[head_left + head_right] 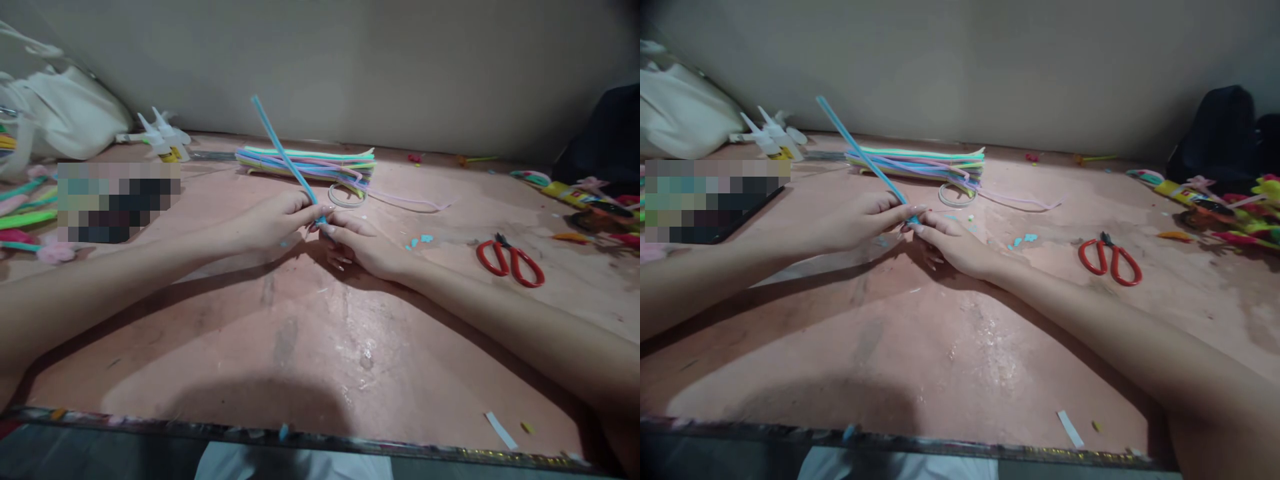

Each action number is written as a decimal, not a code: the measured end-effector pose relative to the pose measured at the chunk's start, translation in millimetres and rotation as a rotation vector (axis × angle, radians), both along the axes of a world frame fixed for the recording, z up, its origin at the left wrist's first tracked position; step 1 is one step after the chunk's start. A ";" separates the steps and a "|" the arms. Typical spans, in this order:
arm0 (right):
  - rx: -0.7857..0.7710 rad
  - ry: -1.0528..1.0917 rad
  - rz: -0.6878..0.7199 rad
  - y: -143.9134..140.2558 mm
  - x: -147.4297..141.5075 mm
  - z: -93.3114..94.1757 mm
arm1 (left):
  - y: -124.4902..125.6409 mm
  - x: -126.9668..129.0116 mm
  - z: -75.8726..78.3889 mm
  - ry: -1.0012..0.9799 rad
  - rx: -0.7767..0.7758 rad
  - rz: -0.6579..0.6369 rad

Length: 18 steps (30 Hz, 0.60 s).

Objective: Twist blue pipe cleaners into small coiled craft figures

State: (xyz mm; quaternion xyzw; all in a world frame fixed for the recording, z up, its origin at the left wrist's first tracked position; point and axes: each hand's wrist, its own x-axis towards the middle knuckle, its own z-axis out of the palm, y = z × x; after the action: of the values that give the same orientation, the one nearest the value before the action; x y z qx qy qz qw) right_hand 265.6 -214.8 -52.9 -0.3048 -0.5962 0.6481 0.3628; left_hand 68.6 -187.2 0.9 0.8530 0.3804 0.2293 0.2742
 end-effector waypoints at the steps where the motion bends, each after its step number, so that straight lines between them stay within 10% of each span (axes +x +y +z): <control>1: 0.046 -0.078 -0.031 -1.0 0.1 1.5 | -0.6 1.0 -1.6 0.010 0.018 0.008; 18: 0.820 -0.918 -0.119 4.4 4.3 18.5 | -8.0 0.8 -4.7 0.299 0.283 0.051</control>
State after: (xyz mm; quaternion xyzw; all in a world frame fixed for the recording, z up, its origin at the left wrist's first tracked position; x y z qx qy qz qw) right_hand 270.0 -210.4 -34.4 -0.4209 -0.8741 0.1476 0.1925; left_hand 69.3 -195.1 -3.8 0.8976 0.4024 0.1579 0.0862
